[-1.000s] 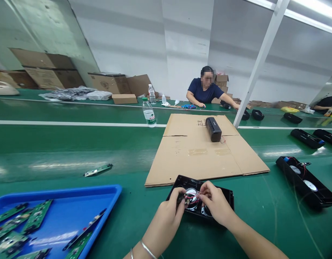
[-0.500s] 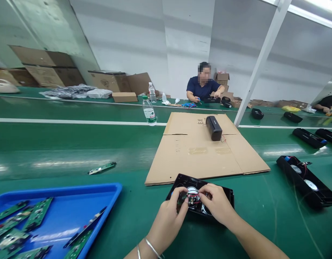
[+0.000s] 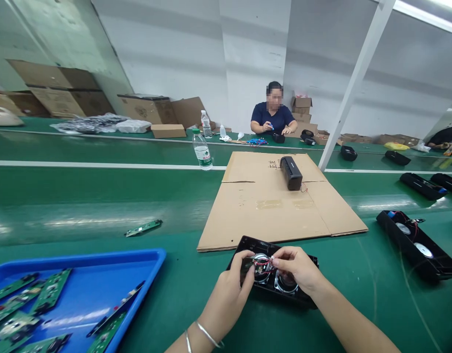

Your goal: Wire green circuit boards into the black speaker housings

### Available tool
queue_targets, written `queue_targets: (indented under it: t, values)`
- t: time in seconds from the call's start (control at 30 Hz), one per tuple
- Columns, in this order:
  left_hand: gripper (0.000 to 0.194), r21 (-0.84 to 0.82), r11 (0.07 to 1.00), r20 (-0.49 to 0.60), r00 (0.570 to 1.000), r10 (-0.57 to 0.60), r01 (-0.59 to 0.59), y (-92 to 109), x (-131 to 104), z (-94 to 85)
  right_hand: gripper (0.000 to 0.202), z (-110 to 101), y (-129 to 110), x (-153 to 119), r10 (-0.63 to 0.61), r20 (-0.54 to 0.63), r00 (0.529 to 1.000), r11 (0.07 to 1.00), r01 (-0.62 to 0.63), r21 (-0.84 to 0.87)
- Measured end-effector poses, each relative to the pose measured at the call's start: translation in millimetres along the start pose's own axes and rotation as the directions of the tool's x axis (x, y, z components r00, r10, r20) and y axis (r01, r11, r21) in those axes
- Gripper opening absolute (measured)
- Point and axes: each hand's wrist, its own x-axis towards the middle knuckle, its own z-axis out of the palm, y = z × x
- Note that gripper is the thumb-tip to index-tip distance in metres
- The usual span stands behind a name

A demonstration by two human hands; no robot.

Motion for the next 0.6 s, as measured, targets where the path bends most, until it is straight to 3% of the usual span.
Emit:
queue_targets:
  t: [0.07, 0.13, 0.23, 0.3, 0.4, 0.6]
  values:
    - [0.033, -0.012, 0.999, 0.005, 0.999, -0.047, 0.047, 2, 1, -0.9, 0.023, 0, -1, -1, -0.011, 0.007, 1.000, 0.999, 0.011, -0.051]
    - [0.039, 0.018, 0.999, -0.020, 0.998, -0.051, 0.051, 3, 1, -0.5, 0.012, 3, -3, -6, -0.130, -0.031, 0.991, 0.962, 0.119, -0.247]
    - [0.045, 0.067, 0.998, -0.044, 0.999, -0.011, 0.014, 2, 0, 1.2, 0.011, 10, -5, -15, -0.375, 0.027, 0.927, 0.743, 0.318, -0.589]
    - [0.047, 0.084, 0.996, -0.035, 0.999, 0.020, -0.017, 0, -1, 2.1, 0.016, 15, -4, -20, -0.451, 0.132, 0.883, 0.581, 0.402, -0.708]
    - [0.047, 0.107, 0.991, -0.005, 0.997, 0.075, -0.074, -3, -1, 2.9, 0.015, 18, 2, -21, -0.486, 0.231, 0.843, 0.403, 0.451, -0.797]
    - [0.046, 0.179, 0.971, 0.026, 0.987, 0.157, -0.159, -5, -3, 4.8, 0.019, 16, 11, -18, -0.562, 0.336, 0.756, 0.163, 0.499, -0.851]
